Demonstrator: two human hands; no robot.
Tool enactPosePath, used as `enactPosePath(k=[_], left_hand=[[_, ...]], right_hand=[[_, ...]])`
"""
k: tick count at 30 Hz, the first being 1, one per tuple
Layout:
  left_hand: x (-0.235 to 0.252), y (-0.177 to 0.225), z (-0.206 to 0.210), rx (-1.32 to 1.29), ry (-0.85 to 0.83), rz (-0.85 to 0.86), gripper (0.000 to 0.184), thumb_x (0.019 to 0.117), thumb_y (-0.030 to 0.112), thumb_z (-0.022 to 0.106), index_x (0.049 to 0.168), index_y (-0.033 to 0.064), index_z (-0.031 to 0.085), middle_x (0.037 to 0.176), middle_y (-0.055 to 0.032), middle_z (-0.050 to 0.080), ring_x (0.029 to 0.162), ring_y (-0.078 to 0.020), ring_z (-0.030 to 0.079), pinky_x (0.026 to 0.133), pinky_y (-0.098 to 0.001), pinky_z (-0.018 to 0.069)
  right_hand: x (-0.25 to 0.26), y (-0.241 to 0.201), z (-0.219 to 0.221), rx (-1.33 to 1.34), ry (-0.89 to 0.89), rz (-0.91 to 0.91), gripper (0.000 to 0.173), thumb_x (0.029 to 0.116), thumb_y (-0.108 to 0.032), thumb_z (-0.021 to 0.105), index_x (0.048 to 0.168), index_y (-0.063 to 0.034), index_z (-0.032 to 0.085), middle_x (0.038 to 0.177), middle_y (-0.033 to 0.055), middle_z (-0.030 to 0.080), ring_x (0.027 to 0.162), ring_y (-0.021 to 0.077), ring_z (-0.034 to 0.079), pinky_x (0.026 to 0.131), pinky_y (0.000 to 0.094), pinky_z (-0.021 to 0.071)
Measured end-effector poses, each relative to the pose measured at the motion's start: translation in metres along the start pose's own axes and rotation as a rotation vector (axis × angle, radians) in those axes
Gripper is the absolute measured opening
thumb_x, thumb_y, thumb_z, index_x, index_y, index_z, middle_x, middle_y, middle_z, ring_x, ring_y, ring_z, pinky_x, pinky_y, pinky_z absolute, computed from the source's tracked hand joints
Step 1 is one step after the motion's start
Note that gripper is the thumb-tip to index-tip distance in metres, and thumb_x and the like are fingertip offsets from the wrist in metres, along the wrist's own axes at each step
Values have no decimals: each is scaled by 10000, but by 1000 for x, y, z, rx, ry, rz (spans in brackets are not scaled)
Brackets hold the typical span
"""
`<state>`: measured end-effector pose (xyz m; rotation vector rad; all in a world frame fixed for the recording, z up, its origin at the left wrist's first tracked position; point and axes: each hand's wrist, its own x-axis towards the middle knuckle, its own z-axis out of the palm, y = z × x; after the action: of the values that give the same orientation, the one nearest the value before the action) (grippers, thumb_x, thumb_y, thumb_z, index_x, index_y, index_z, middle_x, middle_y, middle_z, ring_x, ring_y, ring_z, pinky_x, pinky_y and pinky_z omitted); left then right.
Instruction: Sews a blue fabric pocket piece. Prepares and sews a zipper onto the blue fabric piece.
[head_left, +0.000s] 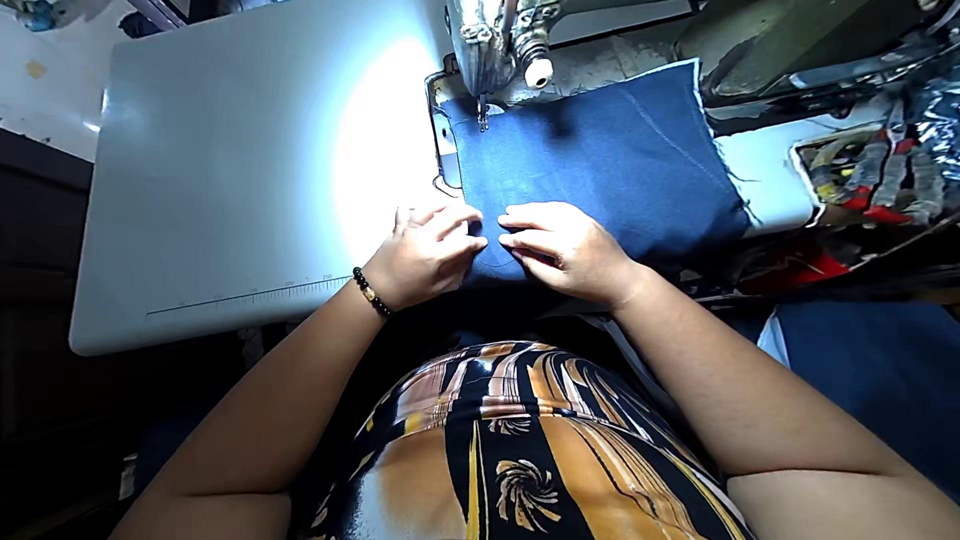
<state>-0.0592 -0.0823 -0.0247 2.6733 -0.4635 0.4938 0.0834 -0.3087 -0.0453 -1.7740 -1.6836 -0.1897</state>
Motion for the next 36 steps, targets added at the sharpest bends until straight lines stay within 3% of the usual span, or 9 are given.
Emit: enactPosePath(k=[2, 4, 15, 21, 25, 29, 32, 34, 36], left_hand=[[-4, 1, 1, 8, -38, 55, 358, 977, 244, 492, 1145, 100, 775, 1368, -101, 670, 1385, -320, 531, 1110, -565, 402], [-1, 1, 4, -37, -6, 17, 303, 1019, 252, 540, 1082, 82, 782, 1306, -98, 708, 1327, -289, 598, 1067, -523, 475], [28, -26, -3, -57, -123, -135, 286, 1015, 297, 558, 1155, 149, 758, 1401, -53, 648, 1389, -264, 532, 1076, -649, 368], [61, -68, -10, -49, -155, -96, 315, 1019, 281, 527, 1156, 104, 748, 1395, -96, 638, 1363, -296, 542, 1083, -600, 390], [82, -92, -14, -26, -169, -93, 322, 1025, 262, 518, 1175, 75, 733, 1389, -135, 627, 1342, -310, 551, 1107, -522, 417], [91, -98, -18, 68, -234, -120, 337, 1041, 258, 478, 1236, 89, 695, 1445, -132, 585, 1386, -326, 507, 1117, -602, 345], [89, -94, -25, 156, -307, -31, 353, 1056, 188, 413, 1287, 88, 661, 1506, -106, 549, 1474, -323, 421, 1163, -629, 293], [85, -96, -29, 185, -369, 31, 428, 1060, 181, 343, 1396, 104, 597, 1582, -72, 485, 1520, -300, 361, 1188, -628, 250], [81, -99, -31, 213, -415, 61, 480, 1065, 212, 298, 1473, 138, 541, 1620, -22, 440, 1530, -273, 347, 1183, -627, 255]], right_hand=[[0, 0, -1, -9, -23, 5, 288, 1017, -179, 530, 1097, -74, 786, 1272, 122, 717, 1268, 279, 633, 1104, 427, 461], [2, 1, -3, -16, -56, 20, 301, 1014, -190, 518, 1121, -79, 776, 1293, 121, 706, 1283, 282, 621, 1109, 434, 453], [30, 32, -13, -19, -160, 42, 340, 1022, -196, 495, 1186, -49, 754, 1340, 125, 682, 1314, 300, 599, 1140, 456, 424], [67, 72, -12, -28, -178, -6, 346, 1015, -173, 481, 1169, -23, 751, 1281, 171, 685, 1247, 339, 618, 1072, 472, 467], [89, 94, -15, -58, -229, 14, 374, 1005, -175, 459, 1218, -24, 727, 1317, 188, 659, 1291, 357, 587, 1101, 509, 432], [101, 111, -12, -68, -213, -29, 383, 992, -200, 447, 1181, -25, 730, 1302, 195, 664, 1264, 356, 604, 1082, 484, 451], [103, 101, -19, -96, -257, 73, 383, 1004, -209, 451, 1205, -40, 730, 1343, 169, 656, 1294, 332, 597, 1101, 496, 439], [106, 69, -26, -205, -350, 248, 392, 1024, -236, 449, 1287, -86, 698, 1428, 142, 615, 1392, 343, 514, 1144, 567, 357], [101, 21, -16, -174, -303, 341, 386, 1002, -240, 513, 1308, -74, 679, 1379, 193, 591, 1360, 404, 484, 1053, 613, 414]])
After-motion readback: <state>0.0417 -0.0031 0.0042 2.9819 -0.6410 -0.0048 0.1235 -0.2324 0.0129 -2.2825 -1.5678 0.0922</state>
